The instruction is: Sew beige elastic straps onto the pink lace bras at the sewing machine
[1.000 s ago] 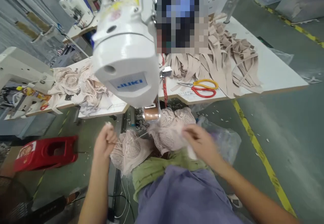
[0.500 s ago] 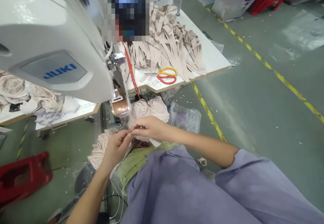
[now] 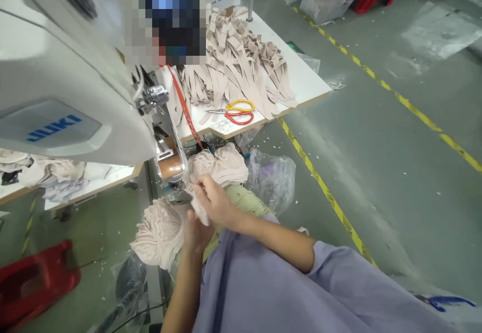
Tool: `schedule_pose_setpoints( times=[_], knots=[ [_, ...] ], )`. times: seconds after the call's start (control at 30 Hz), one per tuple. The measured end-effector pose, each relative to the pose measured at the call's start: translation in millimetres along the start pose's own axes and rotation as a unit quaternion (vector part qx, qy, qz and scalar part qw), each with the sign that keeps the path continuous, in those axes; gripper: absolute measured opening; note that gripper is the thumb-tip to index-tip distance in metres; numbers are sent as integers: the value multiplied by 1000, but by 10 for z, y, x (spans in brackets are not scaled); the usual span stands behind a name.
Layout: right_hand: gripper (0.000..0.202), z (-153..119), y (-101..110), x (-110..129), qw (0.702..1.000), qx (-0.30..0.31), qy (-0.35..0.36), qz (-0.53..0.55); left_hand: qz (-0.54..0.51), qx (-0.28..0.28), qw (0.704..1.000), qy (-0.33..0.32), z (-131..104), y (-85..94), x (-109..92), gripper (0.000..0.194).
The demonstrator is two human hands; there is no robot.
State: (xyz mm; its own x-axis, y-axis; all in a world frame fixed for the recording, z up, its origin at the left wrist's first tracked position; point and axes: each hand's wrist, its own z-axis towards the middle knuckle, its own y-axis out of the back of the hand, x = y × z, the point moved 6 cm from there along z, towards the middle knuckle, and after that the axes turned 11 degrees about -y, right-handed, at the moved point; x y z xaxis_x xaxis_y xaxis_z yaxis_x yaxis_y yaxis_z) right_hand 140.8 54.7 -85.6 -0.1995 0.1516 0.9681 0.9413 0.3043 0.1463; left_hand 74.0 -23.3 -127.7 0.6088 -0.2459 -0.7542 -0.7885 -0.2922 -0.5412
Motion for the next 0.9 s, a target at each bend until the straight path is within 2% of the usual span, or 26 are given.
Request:
schedule_pose_setpoints(
  times=[0.07, 0.17, 0.23, 0.3, 0.37, 0.4, 0.47, 0.53, 0.57, 0.63, 0.7, 0.77, 0.8, 0.9],
  knots=[
    [12, -93, -101, -9, 999, -2, 33, -20, -20, -84, 995, -43, 30, 23, -54, 67],
    [11, -173, -164, -88, 998, -16, 49, -30, 15, -194, 973, -122, -3, 67, -211, 46],
    [11, -193, -137, -102, 997, -12, 65, -36, 62, -223, 959, -161, -51, 91, -354, 38],
    [10, -193, -25, -21, 991, -12, 122, -50, 145, -195, 955, -172, -86, 100, -529, 36],
    [18, -172, 129, 130, 976, -7, 202, -83, 255, -124, 946, -155, -117, 91, -714, 35],
    [27, -153, 186, 211, 965, 16, 240, -104, 306, -79, 939, -137, -136, 77, -793, 34],
    [36, -114, 209, 334, 937, 128, 287, -149, 379, 7, 921, -91, -183, 29, -913, 32],
    [28, -114, 169, 396, 899, 258, 299, -191, 414, 63, 906, -59, -228, -40, -1007, 30],
    [24, -124, 153, 414, 882, 300, 297, -207, 423, 79, 901, -52, -241, -80, -1047, 29],
    [19, -141, 136, 438, 869, 333, 289, -225, 433, 99, 894, -57, -247, -155, -1107, 28],
    [12, -152, 135, 433, 876, 327, 275, -222, 443, 111, 888, -58, -233, -187, -1118, 27],
    [4, -133, 182, 402, 899, 282, 259, -212, 455, 104, 883, -53, -212, -145, -1102, 29],
    [3, -103, 235, 376, 917, 240, 244, -204, 458, 85, 883, -54, -202, -99, -1099, 29],
    [4, 2, 485, 281, 966, 66, 172, -180, 437, -6, 896, -74, -189, 42, -1130, 29]
  ],
)
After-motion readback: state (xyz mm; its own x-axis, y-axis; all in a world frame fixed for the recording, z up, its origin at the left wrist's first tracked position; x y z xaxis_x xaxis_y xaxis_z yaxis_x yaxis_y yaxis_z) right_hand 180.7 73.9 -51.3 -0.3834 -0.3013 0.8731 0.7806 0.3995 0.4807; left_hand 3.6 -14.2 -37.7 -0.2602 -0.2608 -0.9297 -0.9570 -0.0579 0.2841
